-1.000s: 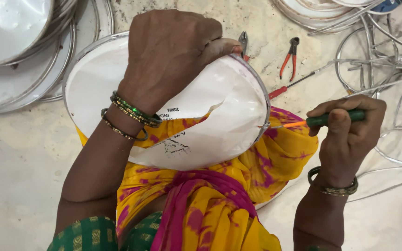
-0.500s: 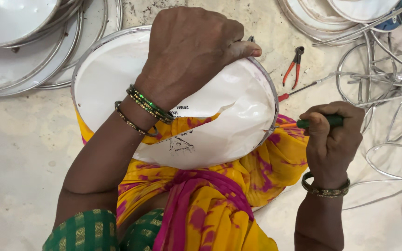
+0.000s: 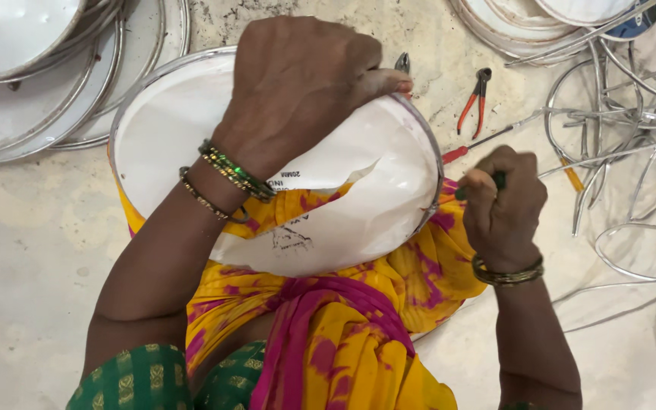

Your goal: The person is assembling drum heads by fitting white membranes into metal rings and using pliers and a small pointed tool to secure and crimp the metal edges.

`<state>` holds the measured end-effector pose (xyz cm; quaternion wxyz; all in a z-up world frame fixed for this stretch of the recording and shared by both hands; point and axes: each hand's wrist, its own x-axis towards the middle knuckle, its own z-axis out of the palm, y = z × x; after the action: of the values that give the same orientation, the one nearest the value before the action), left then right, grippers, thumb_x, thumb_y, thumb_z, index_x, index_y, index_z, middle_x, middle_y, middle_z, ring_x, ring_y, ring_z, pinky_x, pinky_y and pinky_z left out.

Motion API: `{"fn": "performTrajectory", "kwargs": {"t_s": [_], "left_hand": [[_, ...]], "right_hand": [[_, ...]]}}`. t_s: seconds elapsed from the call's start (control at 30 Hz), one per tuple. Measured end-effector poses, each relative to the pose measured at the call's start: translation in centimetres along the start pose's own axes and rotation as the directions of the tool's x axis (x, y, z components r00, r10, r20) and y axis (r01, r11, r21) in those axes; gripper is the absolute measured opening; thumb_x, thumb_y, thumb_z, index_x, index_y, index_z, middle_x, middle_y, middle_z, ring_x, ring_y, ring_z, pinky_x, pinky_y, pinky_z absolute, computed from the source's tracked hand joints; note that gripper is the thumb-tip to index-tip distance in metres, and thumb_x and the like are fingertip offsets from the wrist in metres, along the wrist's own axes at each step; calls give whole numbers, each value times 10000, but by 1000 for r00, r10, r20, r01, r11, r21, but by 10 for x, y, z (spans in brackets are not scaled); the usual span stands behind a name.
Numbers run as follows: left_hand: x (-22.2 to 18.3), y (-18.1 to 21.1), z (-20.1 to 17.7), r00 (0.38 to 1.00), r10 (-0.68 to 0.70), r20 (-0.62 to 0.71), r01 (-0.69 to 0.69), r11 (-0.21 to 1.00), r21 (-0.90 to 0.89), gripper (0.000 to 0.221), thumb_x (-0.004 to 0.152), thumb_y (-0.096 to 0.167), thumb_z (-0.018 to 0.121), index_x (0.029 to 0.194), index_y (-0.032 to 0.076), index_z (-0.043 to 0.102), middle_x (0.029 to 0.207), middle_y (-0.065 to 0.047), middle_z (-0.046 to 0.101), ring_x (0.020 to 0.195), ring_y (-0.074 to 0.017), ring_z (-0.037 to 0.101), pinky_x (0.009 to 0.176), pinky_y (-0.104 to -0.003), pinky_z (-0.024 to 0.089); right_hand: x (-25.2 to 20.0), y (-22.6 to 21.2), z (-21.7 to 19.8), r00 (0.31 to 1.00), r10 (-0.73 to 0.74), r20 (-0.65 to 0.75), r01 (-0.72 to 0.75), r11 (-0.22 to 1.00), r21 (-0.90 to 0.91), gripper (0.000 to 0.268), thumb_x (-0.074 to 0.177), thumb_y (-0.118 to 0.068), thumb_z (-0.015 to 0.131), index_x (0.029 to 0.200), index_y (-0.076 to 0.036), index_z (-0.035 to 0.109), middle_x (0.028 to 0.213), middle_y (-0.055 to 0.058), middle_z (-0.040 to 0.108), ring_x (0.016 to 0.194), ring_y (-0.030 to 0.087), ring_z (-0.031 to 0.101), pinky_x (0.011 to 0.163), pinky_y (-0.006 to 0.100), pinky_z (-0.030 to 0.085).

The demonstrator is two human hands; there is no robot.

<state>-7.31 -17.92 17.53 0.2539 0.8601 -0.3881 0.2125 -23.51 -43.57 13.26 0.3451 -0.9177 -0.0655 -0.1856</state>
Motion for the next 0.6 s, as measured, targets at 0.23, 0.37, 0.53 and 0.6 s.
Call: {"fn": "performTrajectory", "kwargs": {"t_s": [0.23,0.37,0.53,0.6], "left_hand": [[-8,-4,-1,1000,15,-15,-14,998,65,507,941,588,783,694,159,673,606,-27,604,541,-240,602,480,-402,404],[-12,-4,-7,1000,-11,-4,11,998,55,523,923,599,785,682,152,658,597,-36,597,529,-242,595,470,-403,398],[-20,-5,-13,1000,16,-10,-16,998,55,512,977,581,767,730,147,654,669,-24,616,601,-236,618,516,-388,422],[-21,-6,-12,999,27,-22,-25,998,59,497,985,576,763,754,148,661,698,-16,627,621,-232,627,526,-387,426]], "right_hand": [[-15,21,37,971,-136,-196,143,990,21,429,1175,-447,437,1007,-52,450,697,74,597,572,149,543,550,266,389],[-5,25,42,958,130,-254,-75,974,215,426,1193,-433,417,999,-54,448,684,44,551,519,103,502,512,231,377],[11,34,39,907,420,-41,-358,818,450,390,1188,-375,422,938,-79,473,684,16,523,552,83,479,512,236,368],[10,37,39,894,445,-44,-387,820,421,399,1173,-369,420,893,-88,458,646,13,513,518,75,461,478,230,340]]}}
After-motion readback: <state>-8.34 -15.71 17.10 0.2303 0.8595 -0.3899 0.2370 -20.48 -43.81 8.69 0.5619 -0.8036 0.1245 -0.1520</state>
